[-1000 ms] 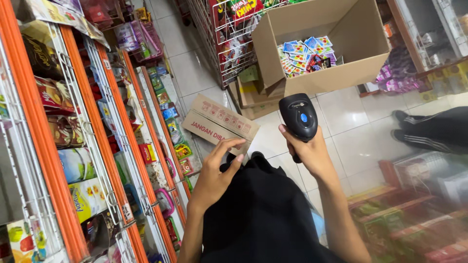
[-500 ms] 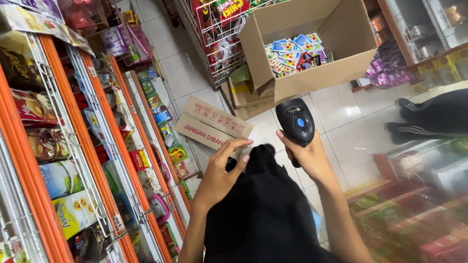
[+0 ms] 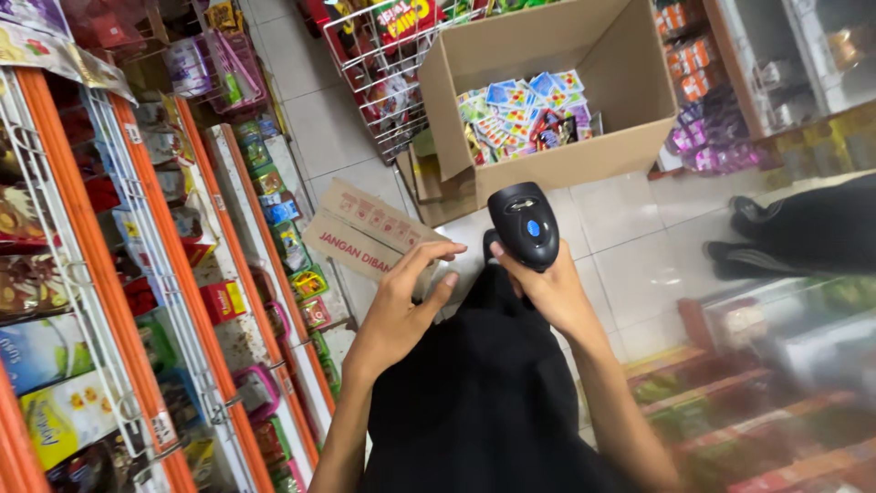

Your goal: The person picks up individual food packets and a barcode scanner from the shelf, scans each packet one by one, and places the scanned items into a cardboard box on the floor.

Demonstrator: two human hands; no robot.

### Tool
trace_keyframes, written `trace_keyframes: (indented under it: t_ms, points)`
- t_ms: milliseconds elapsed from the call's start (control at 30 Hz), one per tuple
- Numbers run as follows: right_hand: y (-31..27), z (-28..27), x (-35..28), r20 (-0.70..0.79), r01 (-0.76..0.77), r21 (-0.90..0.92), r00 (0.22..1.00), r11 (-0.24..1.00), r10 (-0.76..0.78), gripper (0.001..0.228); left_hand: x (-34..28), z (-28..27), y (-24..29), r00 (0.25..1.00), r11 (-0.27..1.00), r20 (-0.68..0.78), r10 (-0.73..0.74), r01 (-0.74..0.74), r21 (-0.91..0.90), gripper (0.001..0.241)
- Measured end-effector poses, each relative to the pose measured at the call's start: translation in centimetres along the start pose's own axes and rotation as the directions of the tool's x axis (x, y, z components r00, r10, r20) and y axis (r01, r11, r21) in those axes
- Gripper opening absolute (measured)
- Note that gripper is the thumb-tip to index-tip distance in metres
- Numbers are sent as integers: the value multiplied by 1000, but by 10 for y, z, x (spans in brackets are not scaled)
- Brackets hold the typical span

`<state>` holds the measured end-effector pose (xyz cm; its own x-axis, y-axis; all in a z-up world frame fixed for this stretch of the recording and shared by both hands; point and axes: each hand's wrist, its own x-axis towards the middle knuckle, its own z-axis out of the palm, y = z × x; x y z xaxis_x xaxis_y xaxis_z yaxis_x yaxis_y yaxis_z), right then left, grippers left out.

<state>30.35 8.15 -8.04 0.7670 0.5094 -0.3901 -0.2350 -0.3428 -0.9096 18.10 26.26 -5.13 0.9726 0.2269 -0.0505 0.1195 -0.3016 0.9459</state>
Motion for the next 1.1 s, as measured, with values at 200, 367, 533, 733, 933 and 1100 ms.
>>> trace_keyframes:
  t_ms: [200, 367, 533, 733, 933, 1100]
  points:
    - [-2, -25, 26, 67, 4, 46, 998, 999, -7, 22, 42, 28, 23, 998, 998, -21, 57, -57, -21, 31]
    - [-2, -34, 40, 83, 27, 57, 996, 998, -31, 19, 56, 32, 27, 997, 997, -33, 73, -73, 6, 30]
    - [-1, -34, 44, 96, 10, 19, 995, 1000, -12, 25, 56, 27, 24, 999, 1000, -28, 31, -31, 2, 31]
    - [-3, -26, 43, 95, 5, 48, 995, 999, -10, 24, 50, 21, 22, 999, 1000, -42, -13, 14, 12, 32]
    - [-6, -14, 39, 88, -8, 12, 996, 1000, 7, 25, 43, 12, 17, 999, 1000, -32, 16, -16, 5, 32]
    - [-6, -3, 35, 66, -39, 30, 997, 999, 37, 21, 37, 1, 12, 999, 1000, -46, 25, -25, 8, 32]
